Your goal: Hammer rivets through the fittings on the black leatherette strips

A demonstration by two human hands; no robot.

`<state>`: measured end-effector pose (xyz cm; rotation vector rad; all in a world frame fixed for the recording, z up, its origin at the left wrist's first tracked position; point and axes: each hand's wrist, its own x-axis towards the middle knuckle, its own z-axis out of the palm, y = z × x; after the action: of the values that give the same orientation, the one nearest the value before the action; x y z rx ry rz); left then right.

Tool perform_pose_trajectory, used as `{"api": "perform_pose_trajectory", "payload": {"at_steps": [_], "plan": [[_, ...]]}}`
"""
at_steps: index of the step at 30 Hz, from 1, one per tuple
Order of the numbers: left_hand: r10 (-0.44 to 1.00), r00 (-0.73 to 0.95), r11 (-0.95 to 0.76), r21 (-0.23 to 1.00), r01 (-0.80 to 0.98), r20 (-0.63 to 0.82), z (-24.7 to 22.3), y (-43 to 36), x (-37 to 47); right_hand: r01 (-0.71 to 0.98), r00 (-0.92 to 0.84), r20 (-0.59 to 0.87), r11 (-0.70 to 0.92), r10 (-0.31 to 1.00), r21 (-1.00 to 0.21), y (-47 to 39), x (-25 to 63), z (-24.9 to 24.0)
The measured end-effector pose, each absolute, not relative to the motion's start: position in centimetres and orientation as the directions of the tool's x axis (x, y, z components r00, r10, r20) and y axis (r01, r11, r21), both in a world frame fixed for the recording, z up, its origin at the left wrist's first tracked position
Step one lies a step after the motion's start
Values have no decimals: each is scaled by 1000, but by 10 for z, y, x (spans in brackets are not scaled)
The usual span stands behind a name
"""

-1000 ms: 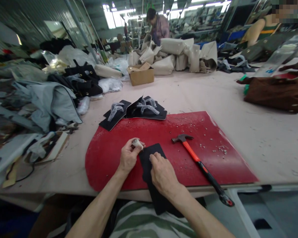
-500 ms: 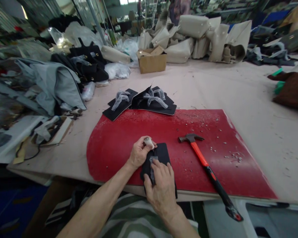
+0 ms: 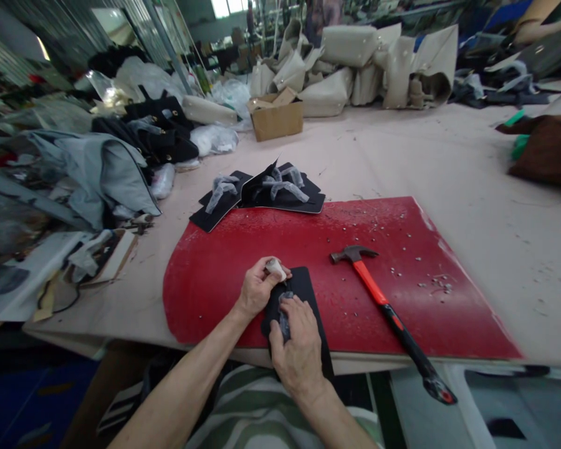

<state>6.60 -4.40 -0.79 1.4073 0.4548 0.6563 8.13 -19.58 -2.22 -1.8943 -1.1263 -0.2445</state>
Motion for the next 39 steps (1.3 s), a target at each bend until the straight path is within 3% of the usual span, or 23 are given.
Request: {"api": "perform_pose_trajectory", "payload": {"at_steps": [8,11,13,16,19,20,21,23,25,27,29,30,32,34,37,39], "plan": [[655,725,-256,965,-53,214,-7,-52,63,784,529,511,-158,678,-601,-202,84,-17],[576,746,-470,882,-33,335,-7,-58,59,737,498,415,-120,761,-665,-214,97,-2],[505,772,-548,834,-59,386,-6,-61,59,747,519,416,-159,746,-646,-226,115,7],[517,776,-513,857,-58,362,-1,-61,60,806,588,467,-423,661,-414,-251,157,15],[590,760,-385,922,-34,275,3,-59,63,728,677,319,-666,663,-162,-274,202,17],[598,757,-361,932,-38,263,3,-58,63,698,715,230,-695,660,-174,-280,214,17],[595,759,-357,933,-46,264,4,-58,63,653,753,124,-708,647,-268,-284,224,19],[574,765,-383,922,-63,291,4,-59,63,485,768,-104,-679,632,-551,-287,234,27],[559,768,-408,910,-73,312,3,-60,62,223,696,-319,-616,644,-755,-284,232,41],[553,770,-416,906,-76,318,2,-62,61,-12,618,-442,-554,650,-833,-276,220,60],[557,770,-409,910,-72,312,1,-62,61,-87,643,-427,-493,636,-866,-268,204,78],[560,770,-403,913,-70,306,1,-62,61,-24,692,-349,-463,632,-886,-264,196,84],[563,772,-390,918,-67,296,0,-62,62,298,760,-55,-423,648,-856,-256,182,91],[569,766,-390,918,-68,298,-2,-62,63,609,678,190,-398,710,-686,-251,176,92],[578,756,-405,912,-61,308,-6,-62,63,838,468,211,-355,858,-415,-246,178,99],[576,757,-416,908,-55,309,-6,-62,63,879,419,230,-328,879,-346,-245,182,118]]}}
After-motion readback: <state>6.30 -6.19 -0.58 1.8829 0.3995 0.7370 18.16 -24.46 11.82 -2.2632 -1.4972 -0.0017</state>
